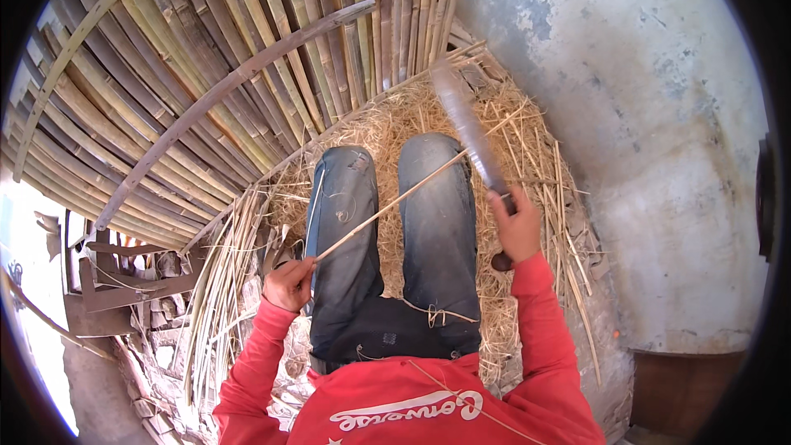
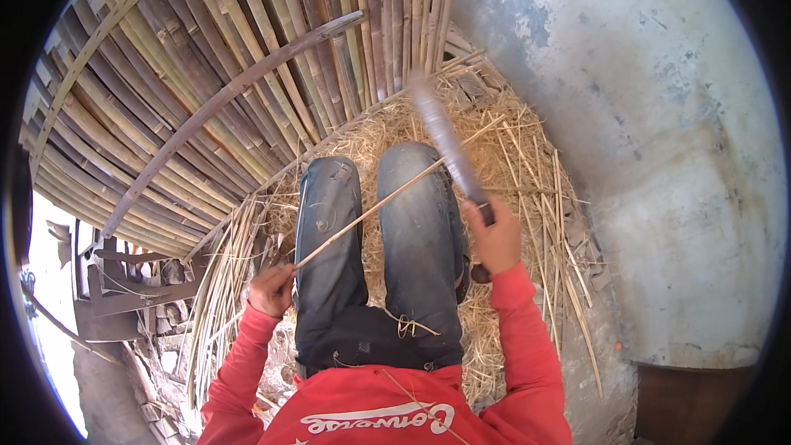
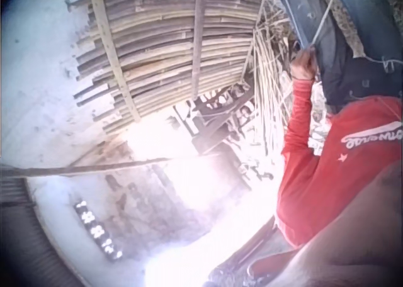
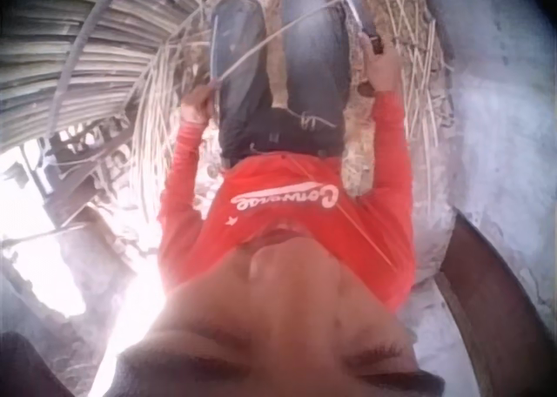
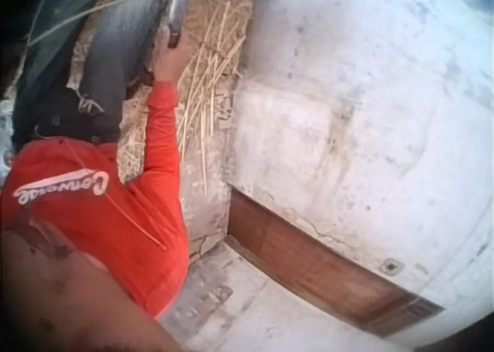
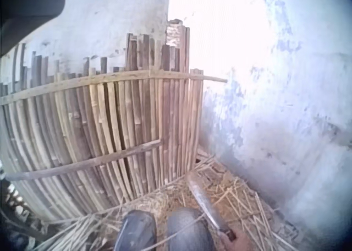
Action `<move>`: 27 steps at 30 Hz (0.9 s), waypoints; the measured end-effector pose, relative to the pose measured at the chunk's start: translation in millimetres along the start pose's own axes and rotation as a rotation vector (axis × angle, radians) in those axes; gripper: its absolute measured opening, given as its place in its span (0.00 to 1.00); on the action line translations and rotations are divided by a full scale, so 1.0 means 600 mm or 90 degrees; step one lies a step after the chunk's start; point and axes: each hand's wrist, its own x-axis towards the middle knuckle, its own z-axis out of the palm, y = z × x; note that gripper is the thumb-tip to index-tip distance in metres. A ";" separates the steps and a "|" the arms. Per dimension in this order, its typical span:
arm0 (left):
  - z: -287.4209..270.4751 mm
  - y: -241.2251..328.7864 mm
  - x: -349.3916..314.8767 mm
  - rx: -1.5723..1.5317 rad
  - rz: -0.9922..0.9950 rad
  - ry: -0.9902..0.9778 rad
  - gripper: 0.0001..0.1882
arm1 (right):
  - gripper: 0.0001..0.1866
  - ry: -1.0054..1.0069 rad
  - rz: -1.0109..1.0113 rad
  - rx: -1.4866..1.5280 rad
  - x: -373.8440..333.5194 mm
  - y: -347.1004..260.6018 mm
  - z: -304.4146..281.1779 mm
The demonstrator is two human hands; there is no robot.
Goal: The person uses a large knife to strip thin pieces of bark or outer fibers from a long wooden stick while sitting on straw, holding the stick between their knees and hands.
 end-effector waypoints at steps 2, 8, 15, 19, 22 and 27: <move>0.001 -0.001 0.002 -0.017 0.010 0.019 0.09 | 0.20 0.033 0.016 0.007 0.024 0.025 -0.001; 0.017 0.014 0.019 0.002 -0.013 -0.020 0.08 | 0.21 -0.078 -0.059 -0.049 -0.038 0.000 0.027; -0.007 -0.033 -0.002 -0.048 -0.020 -0.015 0.07 | 0.17 0.123 -0.017 0.019 0.027 0.016 0.017; 0.007 -0.053 -0.015 -0.058 -0.040 0.000 0.06 | 0.17 0.022 -0.035 0.018 -0.006 -0.006 0.028; 0.007 -0.059 -0.023 -0.053 -0.045 -0.001 0.06 | 0.17 -0.038 -0.095 -0.005 -0.017 -0.006 0.026; 0.005 -0.042 -0.012 -0.044 -0.044 0.001 0.07 | 0.18 0.041 -0.024 0.029 0.011 0.009 0.025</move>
